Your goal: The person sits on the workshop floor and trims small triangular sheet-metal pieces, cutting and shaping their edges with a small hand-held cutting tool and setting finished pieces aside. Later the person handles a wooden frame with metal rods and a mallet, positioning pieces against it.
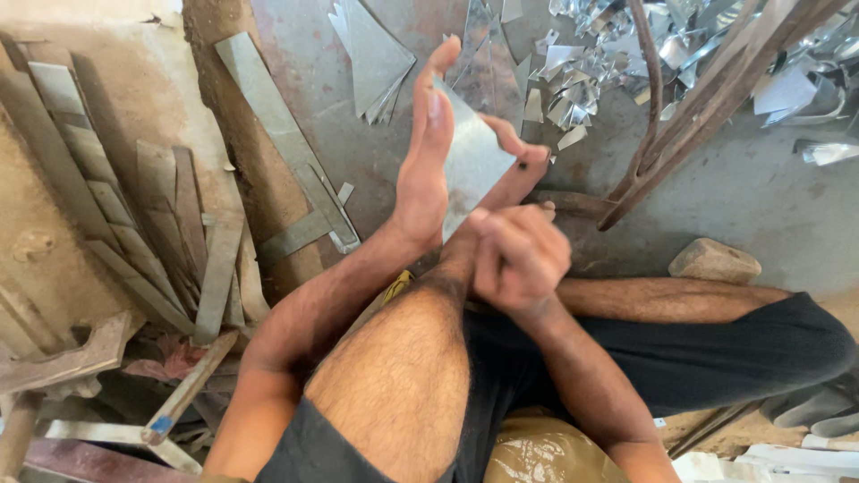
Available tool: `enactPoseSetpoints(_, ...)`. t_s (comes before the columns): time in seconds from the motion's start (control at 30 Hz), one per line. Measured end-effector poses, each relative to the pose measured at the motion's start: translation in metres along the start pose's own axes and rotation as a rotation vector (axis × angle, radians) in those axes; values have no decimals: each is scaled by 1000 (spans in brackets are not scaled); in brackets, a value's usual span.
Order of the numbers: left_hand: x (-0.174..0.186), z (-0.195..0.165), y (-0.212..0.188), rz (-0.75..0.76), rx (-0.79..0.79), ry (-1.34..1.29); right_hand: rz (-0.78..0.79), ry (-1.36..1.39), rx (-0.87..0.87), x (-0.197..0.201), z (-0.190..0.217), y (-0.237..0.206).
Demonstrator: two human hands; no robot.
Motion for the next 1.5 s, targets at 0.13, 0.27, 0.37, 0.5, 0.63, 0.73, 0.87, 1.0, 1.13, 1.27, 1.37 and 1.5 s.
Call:
enactPoseSetpoints(0.13,-3,-5,1,-50,-47,70,-95,2,-188,3,1,10)
enactPoseSetpoints(0.27,-9,-11,4,-34,-47,80,12,23,-11,-3,8,14)
enactPoseSetpoints(0.37,-7,-6,4,-131,16,-21,-50,-27,-136,-1,-5,11)
enactPoseSetpoints(0.5,5,1,9,-149,5,-1,36,62,-53,-11,2,-5)
enactPoseSetpoints(0.63,18,3,14,-101,50,134,114,434,-391,-7,-10,-34)
enactPoseSetpoints(0.73,20,-13,7,75,81,522,-23,391,-394,29,-22,-48)
enactPoseSetpoints(0.87,13,-35,-25,406,66,1060,5,261,-368,46,-34,-53)
enactPoseSetpoints(1.0,12,-39,-38,371,104,1383,179,183,-88,20,-26,-27)
enactPoseSetpoints(1.13,15,-37,-39,325,214,1283,202,143,6,7,-1,-10)
enactPoseSetpoints(1.27,14,-39,-39,341,159,1205,286,143,111,7,19,-11)
enactPoseSetpoints(1.37,19,-33,-41,321,257,1248,223,138,44,11,8,-6)
enactPoseSetpoints(1.5,27,-27,-43,278,294,1229,207,100,-39,10,4,-9)
Point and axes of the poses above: each hand's wrist, its own y-axis towards the middle knuckle, its own x-axis out of the back of the hand, z = x × y, the point moved 5 cm from there along y, towards the middle knuckle, and after that the axes turned 8 degrees about y, right-handed, at the moved point
